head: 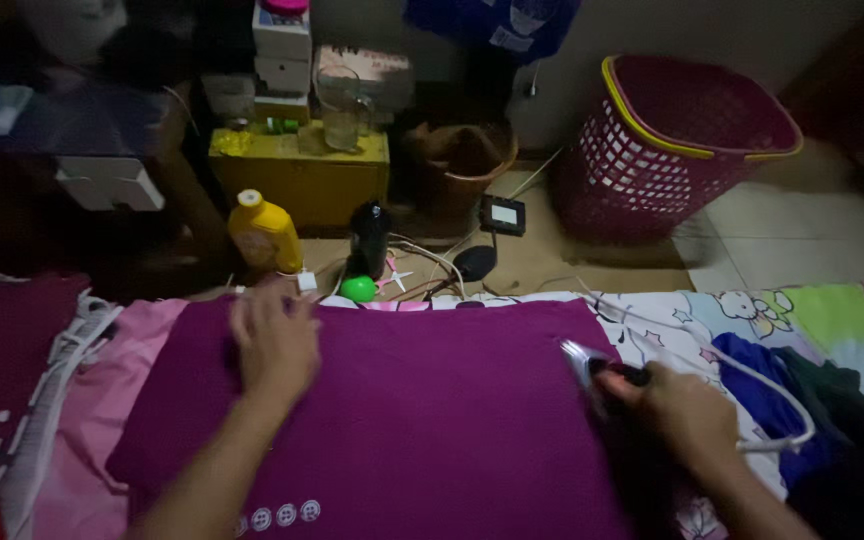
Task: The person irons a purple t-shirt on a bed using an electric iron. They smooth the fabric with their hands, move the iron across the surface, and flip the shirt to iron different sections.
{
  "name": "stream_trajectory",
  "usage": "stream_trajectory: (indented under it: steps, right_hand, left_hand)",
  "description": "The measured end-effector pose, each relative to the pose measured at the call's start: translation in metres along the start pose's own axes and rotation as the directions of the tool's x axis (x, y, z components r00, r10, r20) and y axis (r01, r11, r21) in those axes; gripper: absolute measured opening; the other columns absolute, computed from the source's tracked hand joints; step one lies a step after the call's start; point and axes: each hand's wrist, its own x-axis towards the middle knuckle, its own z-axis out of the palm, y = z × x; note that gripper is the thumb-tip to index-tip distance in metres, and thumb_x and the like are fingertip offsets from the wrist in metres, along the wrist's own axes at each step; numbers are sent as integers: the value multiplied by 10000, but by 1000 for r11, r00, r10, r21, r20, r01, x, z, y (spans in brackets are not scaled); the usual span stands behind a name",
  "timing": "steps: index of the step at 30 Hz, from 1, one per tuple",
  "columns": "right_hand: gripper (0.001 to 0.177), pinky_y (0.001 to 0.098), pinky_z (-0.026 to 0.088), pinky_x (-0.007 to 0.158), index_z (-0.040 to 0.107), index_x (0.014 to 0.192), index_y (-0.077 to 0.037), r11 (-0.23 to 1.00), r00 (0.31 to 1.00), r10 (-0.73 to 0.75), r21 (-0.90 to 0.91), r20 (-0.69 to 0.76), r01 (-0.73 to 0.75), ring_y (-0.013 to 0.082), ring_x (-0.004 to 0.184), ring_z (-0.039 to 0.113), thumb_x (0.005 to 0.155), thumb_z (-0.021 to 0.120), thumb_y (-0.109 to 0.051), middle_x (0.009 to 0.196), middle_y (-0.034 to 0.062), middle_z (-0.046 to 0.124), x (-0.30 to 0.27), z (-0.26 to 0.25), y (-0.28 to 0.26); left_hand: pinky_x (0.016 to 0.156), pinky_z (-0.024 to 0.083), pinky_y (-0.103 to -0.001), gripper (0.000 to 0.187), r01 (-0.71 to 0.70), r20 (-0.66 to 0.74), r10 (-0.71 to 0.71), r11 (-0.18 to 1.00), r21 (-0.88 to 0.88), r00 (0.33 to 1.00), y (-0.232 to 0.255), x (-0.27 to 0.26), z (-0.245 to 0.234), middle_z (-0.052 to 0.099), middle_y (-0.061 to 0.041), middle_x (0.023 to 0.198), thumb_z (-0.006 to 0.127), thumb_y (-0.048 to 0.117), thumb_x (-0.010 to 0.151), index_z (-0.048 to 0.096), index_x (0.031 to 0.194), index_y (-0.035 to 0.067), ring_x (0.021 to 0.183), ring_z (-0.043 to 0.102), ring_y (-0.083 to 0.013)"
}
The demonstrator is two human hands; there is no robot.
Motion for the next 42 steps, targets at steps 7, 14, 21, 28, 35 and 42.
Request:
stream_trajectory:
  steps: [7,14,21,28,35,42]
  right_hand:
    - [686,402,641,723,753,1164,-220,988,988,-157,8,13,156,244,785,800,822,565,-785,869,92,802,-38,-35,-8]
    - [517,511,568,701,725,1078,-253,589,602,-790,129,-117,798,333,795,748,816,716,-698,914,81,770,-159,77,-64]
    - [612,422,601,608,702,1076,-188,954,950,-279,78,-137,291,252,671,758,857,528,-732,790,92,780,-83,46,-20]
    - [748,411,616,683,822,1043,-143,984,995,-71,166,71,58,257,748,788,836,546,-807,834,132,802,-36,-5,10]
    - [618,468,555,635,773,1156,-296,572,572,-820,19,-11,820,268,748,748,843,661,-817,884,57,793,-122,90,-50]
    - [517,422,569,502,710,1038,-175,700,697,-707,26,-116,714,230,565,678,875,623,-658,706,76,700,-121,30,-165]
  left_hand:
    - [1199,82,-569,597,-195,20,195,980,-38,981,-2,-119,-13,299,-93,1623,407,463,955,425,1502,224,1500,192,-270]
    - [1217,-14,-566,636,-83,305,71,996,27,950,-18,-132,-26,112,-39,1721,271,481,1000,255,1617,329,1534,67,-218]
    - [1209,-26,-558,613,-107,274,90,993,46,957,-24,-134,-21,73,-41,1730,229,471,1003,195,1601,344,1541,37,-222]
    - [1234,-41,-551,607,-69,358,34,994,87,933,-18,-134,-29,31,-25,1701,193,478,1019,129,1610,355,1560,12,-210]
    - [1218,-77,-554,607,-90,343,72,995,37,937,-29,-132,-12,-16,-41,1700,158,460,1025,81,1613,331,1547,-18,-220]
    - [1234,-98,-522,626,-56,350,70,997,-51,934,-34,-132,-9,-31,9,1708,174,449,1023,65,1621,298,1562,-32,-177]
